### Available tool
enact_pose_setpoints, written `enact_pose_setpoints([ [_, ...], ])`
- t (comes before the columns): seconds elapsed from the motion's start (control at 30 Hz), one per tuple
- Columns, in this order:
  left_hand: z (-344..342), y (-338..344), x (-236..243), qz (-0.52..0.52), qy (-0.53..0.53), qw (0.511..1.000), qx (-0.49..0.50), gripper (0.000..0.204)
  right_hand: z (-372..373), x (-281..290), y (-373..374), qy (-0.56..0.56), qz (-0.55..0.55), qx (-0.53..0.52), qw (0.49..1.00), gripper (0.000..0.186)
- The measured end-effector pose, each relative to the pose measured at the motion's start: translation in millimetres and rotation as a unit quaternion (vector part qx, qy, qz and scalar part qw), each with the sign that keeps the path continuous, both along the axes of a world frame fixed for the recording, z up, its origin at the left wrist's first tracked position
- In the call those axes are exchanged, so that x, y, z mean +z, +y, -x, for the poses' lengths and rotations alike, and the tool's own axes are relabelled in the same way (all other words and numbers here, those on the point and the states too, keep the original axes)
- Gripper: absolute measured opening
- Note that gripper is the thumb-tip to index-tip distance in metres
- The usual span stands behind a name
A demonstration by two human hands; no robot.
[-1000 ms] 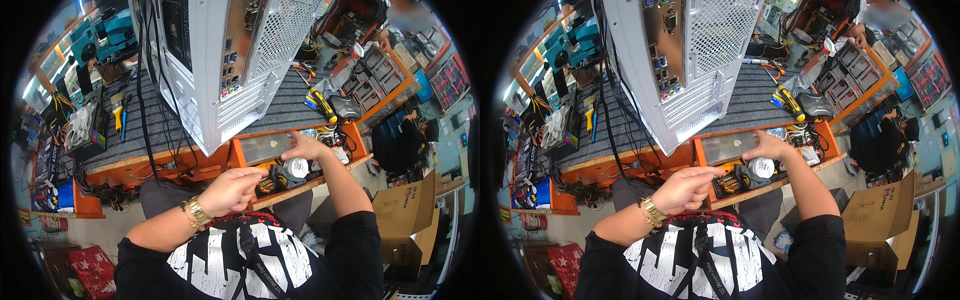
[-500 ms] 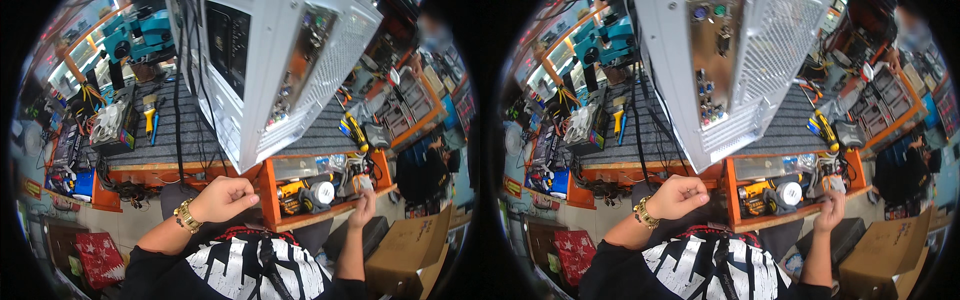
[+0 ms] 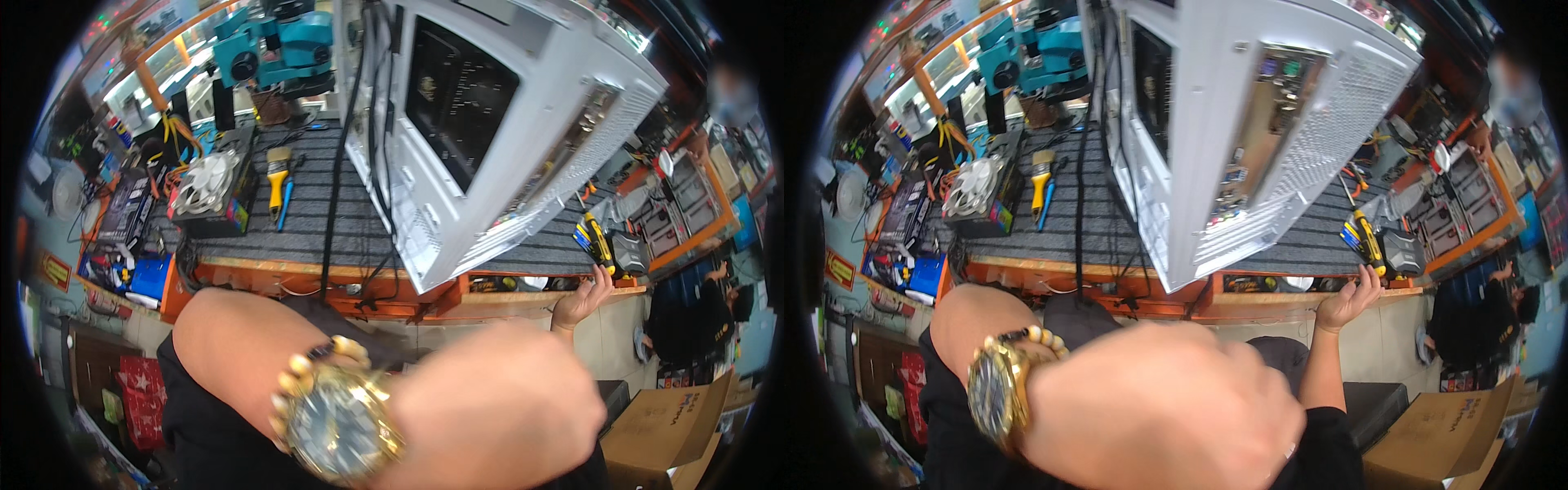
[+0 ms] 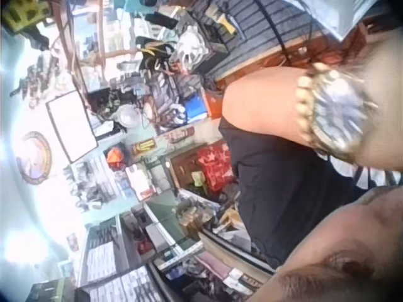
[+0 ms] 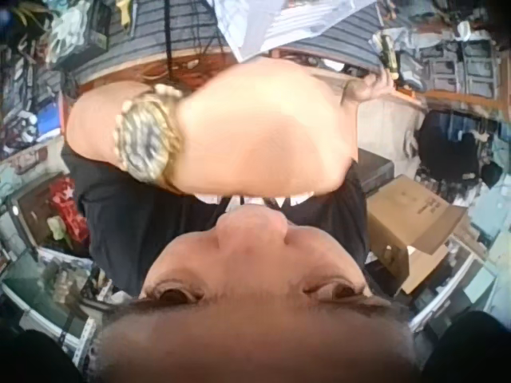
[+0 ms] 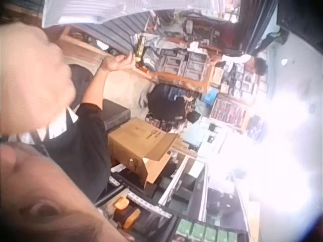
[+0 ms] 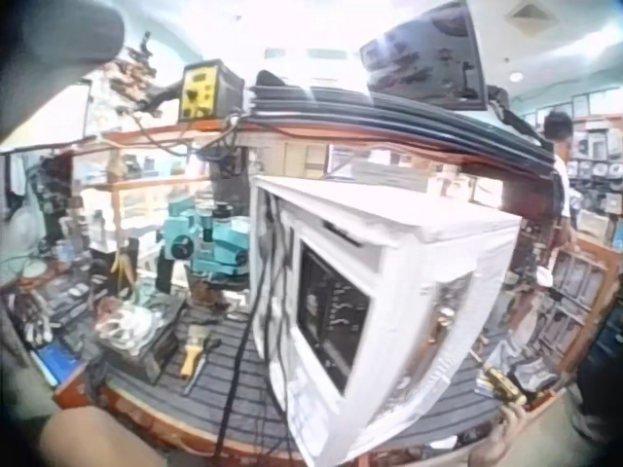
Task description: The person uses a screwdriver to remove a screw from a fan inside a computer case, places the screwdriver and a small part into a container of screws, then picks up and handles another fan and some cables inside the case.
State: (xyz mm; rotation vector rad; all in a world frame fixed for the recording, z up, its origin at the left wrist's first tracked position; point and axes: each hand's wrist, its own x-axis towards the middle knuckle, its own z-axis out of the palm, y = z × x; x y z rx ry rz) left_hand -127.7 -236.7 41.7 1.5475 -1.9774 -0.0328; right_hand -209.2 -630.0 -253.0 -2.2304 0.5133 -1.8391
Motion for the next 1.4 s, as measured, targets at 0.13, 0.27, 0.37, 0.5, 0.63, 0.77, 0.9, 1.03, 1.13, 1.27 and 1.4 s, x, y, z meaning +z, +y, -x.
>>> enact_pose_setpoints([
  [0.13, 14.9, 17.5, 14.1, 0.099, -0.085, 0.988, 0.083, 0.007, -10.7, 1.5, 13.5, 0.017, -0.003, -0.014, 1.000, 0.036],
  [0.27, 14.0, 53.4, 11.7, 0.013, 0.110, 0.987, 0.113, 0.013, -30.2, 15.6, 39.4, 0.001, -0.007, 0.073, 0.997, 0.032],
  [0.37, 6.5, 73.0, 33.5, -0.130, -0.058, 0.980, 0.140, 0.012, -32.8, 36.5, 44.8, -0.010, -0.021, 0.088, 0.996, 0.033],
  [0.5, -30.0, 103.9, 2.0, -0.127, -0.092, 0.979, 0.133, 0.021, -44.4, 51.2, 38.7, -0.035, -0.180, 0.284, 0.941, 0.037],
  [0.63, -69.9, 104.7, -46.8, -0.027, -0.003, 0.954, 0.300, 0.021, -94.3, 109.8, 43.6, 0.022, -0.228, 0.466, 0.855, 0.051],
  [0.77, -87.0, 97.3, -82.2, 0.139, 0.138, 0.864, 0.463, 0.021, -137.0, 138.6, 31.2, -0.033, -0.327, 0.542, 0.774, 0.062],
  [0.9, -109.1, 77.6, -125.6, 0.353, 0.272, 0.773, 0.452, 0.027, -164.5, 161.4, 37.6, -0.064, -0.301, 0.603, 0.736, 0.061],
  [1.03, -82.7, 47.7, -115.7, 0.302, 0.195, 0.822, 0.442, 0.033, -167.6, 163.0, 49.4, -0.093, -0.314, 0.566, 0.756, 0.065],
  [1.13, -79.2, 40.6, -103.6, 0.302, 0.155, 0.821, 0.460, 0.035, -168.1, 167.5, 49.6, -0.081, -0.306, 0.550, 0.773, 0.064],
  [1.27, -74.7, 44.0, -97.6, 0.306, 0.198, 0.818, 0.444, 0.038, -155.0, 175.7, 73.1, -0.089, -0.365, 0.539, 0.754, 0.067],
  [1.4, -51.5, 35.6, -89.8, 0.343, 0.119, 0.837, 0.410, 0.045, -134.0, 173.5, 109.2, -0.097, -0.346, 0.548, 0.755, 0.069],
])
